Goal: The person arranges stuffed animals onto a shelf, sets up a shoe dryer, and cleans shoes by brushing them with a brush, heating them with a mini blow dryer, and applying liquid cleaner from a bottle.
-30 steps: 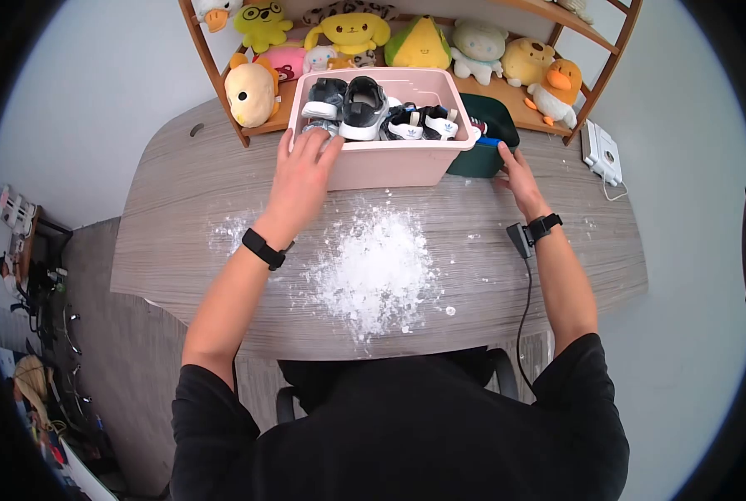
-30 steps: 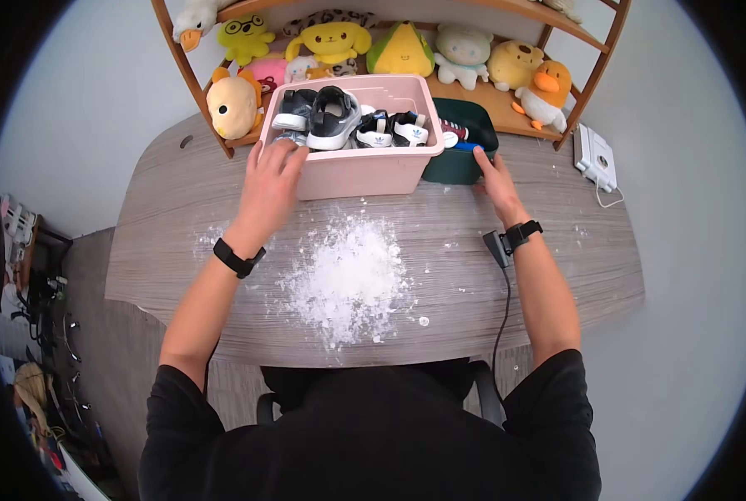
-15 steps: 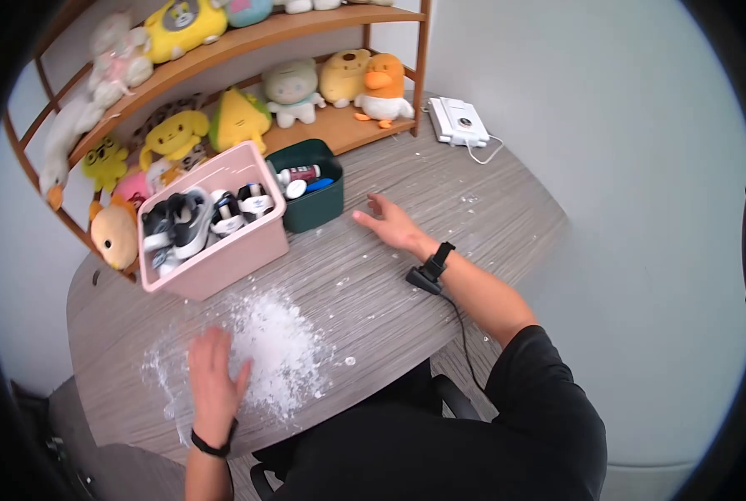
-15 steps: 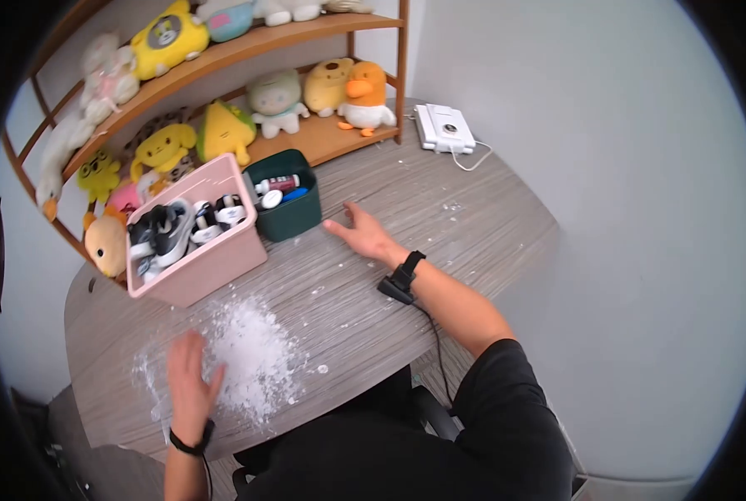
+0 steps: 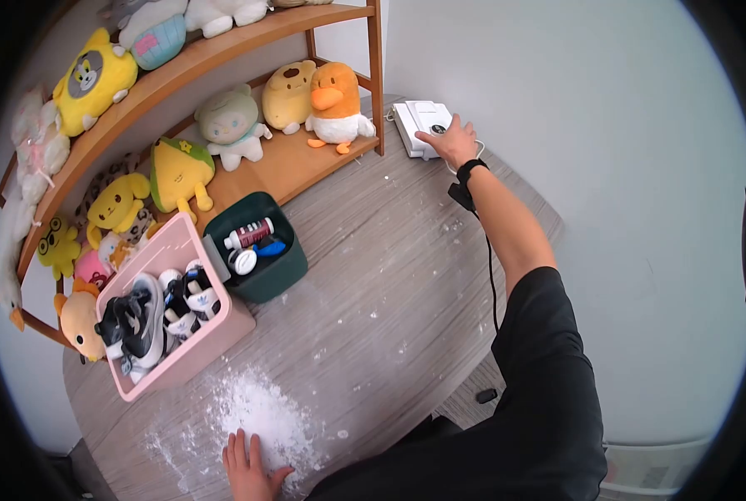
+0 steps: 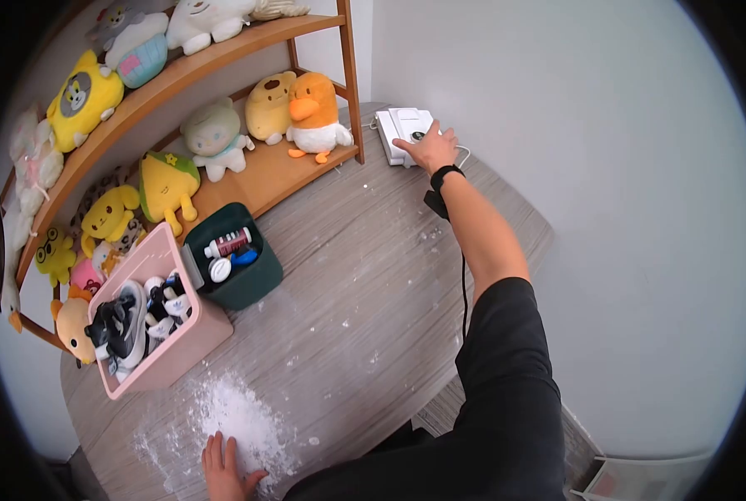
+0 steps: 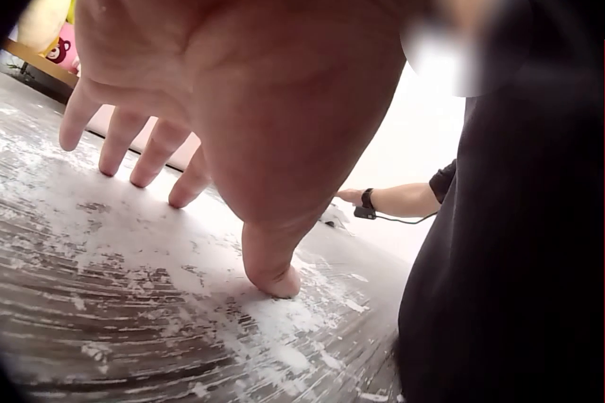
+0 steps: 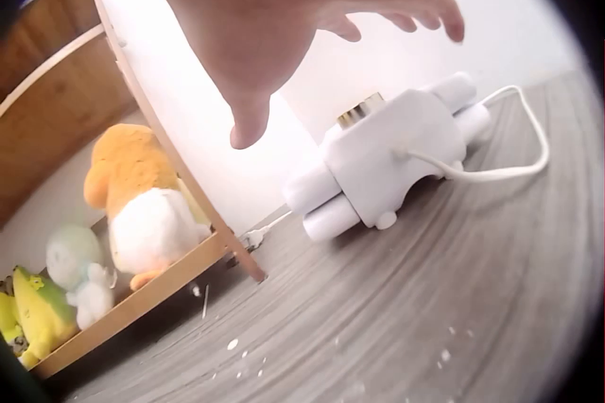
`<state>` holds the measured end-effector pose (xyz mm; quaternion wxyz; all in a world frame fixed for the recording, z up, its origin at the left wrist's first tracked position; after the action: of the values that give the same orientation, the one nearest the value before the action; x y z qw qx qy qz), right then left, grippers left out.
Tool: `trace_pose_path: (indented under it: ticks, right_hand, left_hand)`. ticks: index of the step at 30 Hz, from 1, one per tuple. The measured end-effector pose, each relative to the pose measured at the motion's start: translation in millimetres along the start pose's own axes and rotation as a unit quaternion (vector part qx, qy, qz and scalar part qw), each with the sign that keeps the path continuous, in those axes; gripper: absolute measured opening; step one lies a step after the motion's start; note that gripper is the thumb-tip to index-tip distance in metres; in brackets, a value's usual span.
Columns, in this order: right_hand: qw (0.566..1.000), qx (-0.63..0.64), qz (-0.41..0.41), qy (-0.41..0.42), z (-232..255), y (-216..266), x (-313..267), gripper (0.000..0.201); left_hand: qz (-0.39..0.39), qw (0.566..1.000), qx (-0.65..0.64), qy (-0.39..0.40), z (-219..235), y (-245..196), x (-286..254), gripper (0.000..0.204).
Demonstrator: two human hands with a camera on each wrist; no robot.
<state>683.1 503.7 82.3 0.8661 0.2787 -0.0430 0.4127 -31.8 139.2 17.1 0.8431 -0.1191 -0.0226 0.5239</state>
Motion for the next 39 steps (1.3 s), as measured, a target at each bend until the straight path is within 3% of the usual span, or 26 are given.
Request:
trace_pose_path:
  ticks: [3,4,6,7,13,17,21,22,24,28,32,33,34,36,39]
  right_hand:
    - [0.99,-0.043,-0.123,0.055,-26,-13,45,0.136]
    - [0.99,-0.042,-0.121,0.056,-34,-25,67,0.136]
    - [0.967,0.038,-0.056,0.244,-85,-32,83,0.138]
    - [0.984,-0.032,-0.094,0.15,-79,-42,80,0.138]
    - [0.982,-0.028,-0.074,0.171,-70,-54,53,0.141]
    - [0.98,-0.027,0.012,0.199,-35,-53,-36,0.134]
    - [0.974,-0.015,0.086,0.207,8,-46,-170,0.123]
    - [0.966,0.007,0.084,0.246,20,-37,-208,0.122]
    - [0.967,0.015,0.123,0.222,44,-24,-275,0.123]
    - [0.951,0.034,0.147,0.268,77,10,-384,0.122]
    - [0.95,0.057,0.146,0.271,82,22,-446,0.126]
    - [0.96,0.039,0.158,0.227,81,20,-454,0.125]
    - [0.969,0.02,0.17,0.18,85,19,-457,0.125]
    - [0.972,0.026,0.165,0.168,92,24,-458,0.124]
    - [0.969,0.041,0.152,0.19,91,25,-458,0.122]
  left_hand:
    - [0.025,0.999,-0.01,0.017,4,-2,6,0.097]
    - [0.037,0.999,-0.015,0.028,4,-2,7,0.098]
    - [0.044,0.998,-0.015,0.033,6,-2,12,0.098]
    - [0.047,0.998,-0.017,0.036,7,-1,14,0.097]
    - [0.052,0.997,-0.005,0.049,13,-6,22,0.098]
    - [0.026,0.999,0.009,0.03,4,2,15,0.097]
    - [-0.019,0.999,0.037,0.015,-2,2,14,0.1]
    - [-0.029,0.998,0.049,0.017,1,-1,15,0.1]
    - [-0.051,0.996,0.07,0.018,11,-11,25,0.097]
    - [-0.167,0.983,0.062,0.049,17,-49,45,0.082]
    - [-0.227,0.971,0.033,0.063,18,-92,72,0.085]
    - [-0.238,0.97,0.024,0.045,18,-102,80,0.086]
    - [-0.251,0.967,0.014,0.025,19,-111,88,0.088]
    - [-0.255,0.967,0.01,0.016,15,-124,100,0.093]
    - [-0.27,0.963,0.024,-0.016,15,-142,110,0.099]
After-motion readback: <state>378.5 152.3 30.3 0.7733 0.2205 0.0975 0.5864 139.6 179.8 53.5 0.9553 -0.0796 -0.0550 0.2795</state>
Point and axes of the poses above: each hand's wrist, its own x-axis towards the middle knuckle, its own z-axis out of the back of the hand, y = z × x, the point moved 10 cm from there along x, towards the middle knuckle
